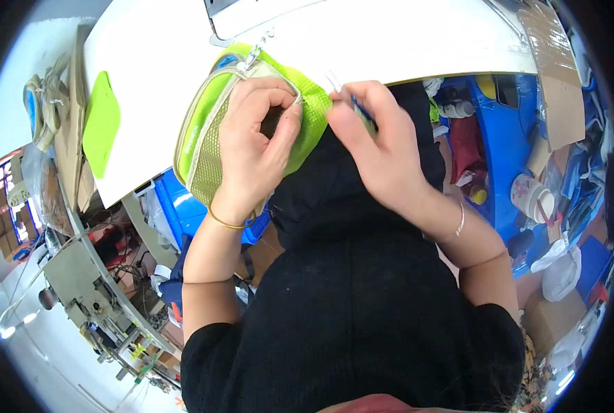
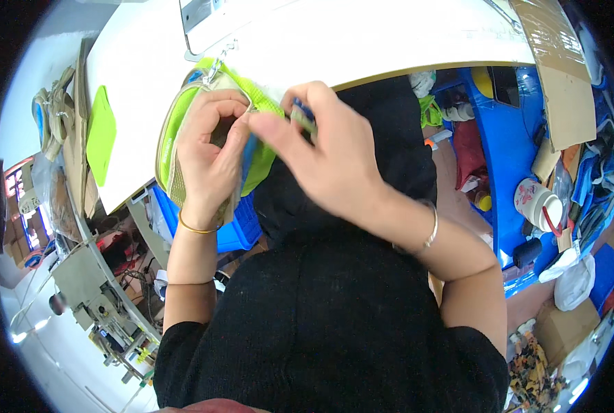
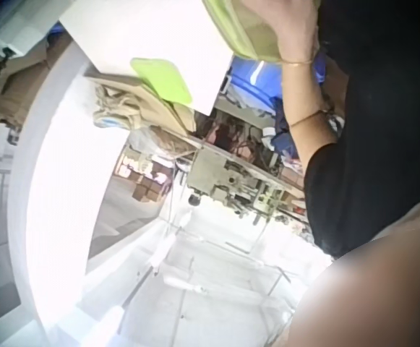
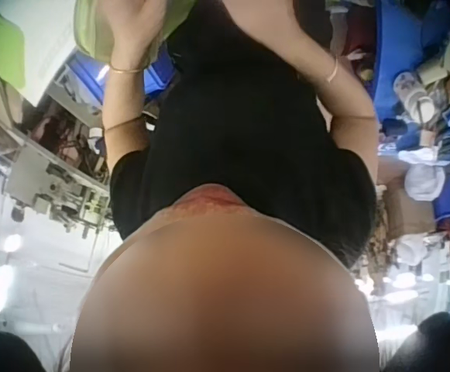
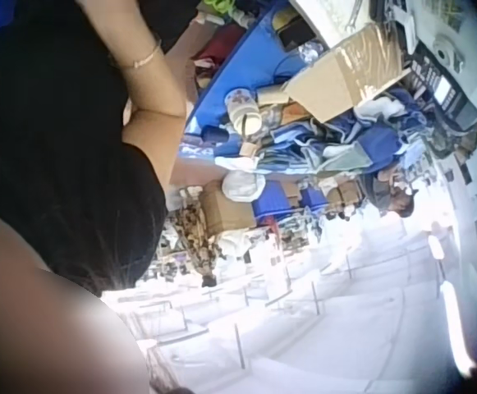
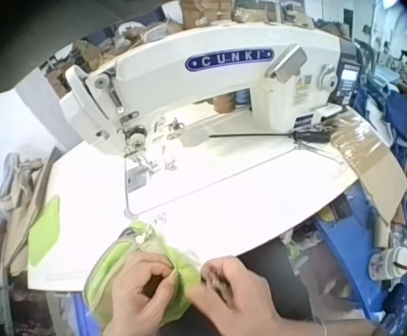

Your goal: Trimming excess thread and material from a green mesh pouch using thread snips.

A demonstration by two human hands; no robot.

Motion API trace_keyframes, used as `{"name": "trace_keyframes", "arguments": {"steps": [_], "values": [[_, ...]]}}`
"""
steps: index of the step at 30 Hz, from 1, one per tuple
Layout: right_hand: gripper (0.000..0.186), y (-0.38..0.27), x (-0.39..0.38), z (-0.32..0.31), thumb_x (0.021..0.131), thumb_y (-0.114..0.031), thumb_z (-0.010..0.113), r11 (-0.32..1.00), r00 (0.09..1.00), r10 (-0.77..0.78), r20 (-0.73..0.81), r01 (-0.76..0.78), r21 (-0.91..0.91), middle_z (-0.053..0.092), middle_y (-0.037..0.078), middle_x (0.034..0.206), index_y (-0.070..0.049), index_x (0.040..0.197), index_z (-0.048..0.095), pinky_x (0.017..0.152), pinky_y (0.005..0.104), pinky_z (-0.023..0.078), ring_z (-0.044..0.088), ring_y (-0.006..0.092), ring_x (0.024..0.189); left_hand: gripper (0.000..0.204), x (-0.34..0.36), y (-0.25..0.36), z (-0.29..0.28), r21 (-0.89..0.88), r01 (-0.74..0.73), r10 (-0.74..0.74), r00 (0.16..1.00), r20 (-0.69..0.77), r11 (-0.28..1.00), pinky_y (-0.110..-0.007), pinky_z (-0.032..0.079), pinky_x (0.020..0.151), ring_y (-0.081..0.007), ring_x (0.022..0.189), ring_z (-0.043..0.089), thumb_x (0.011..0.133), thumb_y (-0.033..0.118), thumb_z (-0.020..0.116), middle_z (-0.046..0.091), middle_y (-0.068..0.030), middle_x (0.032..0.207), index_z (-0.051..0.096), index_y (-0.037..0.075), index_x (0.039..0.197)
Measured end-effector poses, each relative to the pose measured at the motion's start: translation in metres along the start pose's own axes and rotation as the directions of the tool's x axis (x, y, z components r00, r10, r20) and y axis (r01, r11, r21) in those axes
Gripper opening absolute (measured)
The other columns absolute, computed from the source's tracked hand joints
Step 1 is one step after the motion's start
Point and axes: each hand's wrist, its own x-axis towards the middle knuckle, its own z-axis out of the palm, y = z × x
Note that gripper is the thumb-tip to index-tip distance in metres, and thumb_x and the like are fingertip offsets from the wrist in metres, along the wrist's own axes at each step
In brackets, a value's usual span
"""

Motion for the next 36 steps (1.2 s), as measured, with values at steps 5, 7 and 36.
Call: {"name": "trace_keyframes", "arguments": {"steps": [5, 7, 36], "values": [[0.037, -0.006, -0.021, -0.004, 0.106, -0.037, 0.049, 0.747, 0.816, 0.423, 0.393, -0.56, 0.358, 0.046, -0.003, 0.072, -0.003, 0.093, 0.057, 0.052, 0.0208, 0.031, 0.038, 0.0039, 0.059, 0.008, 0.002, -0.001, 0.006, -0.033, -0.012, 0.012, 1.0, -0.004, 0.999, -0.033, 0.049, 0.079, -0.0244, 0.087, 0.061, 0.084, -0.001, 0.068, 0.064, -0.0108, 0.096, 0.062, 0.0, 0.088], [0.042, 0.001, -0.02, 0.0, 0.106, -0.044, 0.045, 0.587, 0.73, 0.518, 0.445, -0.682, 0.435, 0.041, -0.006, 0.07, -0.007, 0.09, 0.055, 0.047, 0.0177, 0.024, 0.03, 0.0013, 0.055, 0.004, 0.002, -0.001, 0.006, -0.04, 0.013, -0.012, 1.0, 0.012, 0.999, -0.026, 0.047, 0.08, -0.0162, 0.09, 0.059, 0.087, -0.002, 0.066, 0.063, -0.0083, 0.1, 0.063, -0.001, 0.09], [0.03, 0.014, 0.01, 0.008, 0.095, -0.029, 0.068, 0.997, 0.998, -0.062, 0.033, 0.064, -0.044, 0.065, 0.014, 0.077, 0.001, 0.095, 0.063, 0.064, 0.0346, 0.048, 0.064, 0.0243, 0.069, 0.017, -0.002, 0.006, -0.001, 0.05, -0.214, 0.208, 0.972, 0.108, 0.976, -0.037, 0.047, 0.08, -0.0292, 0.091, 0.057, 0.077, -0.006, 0.068, 0.061, -0.013, 0.101, 0.06, 0.001, 0.091]]}}
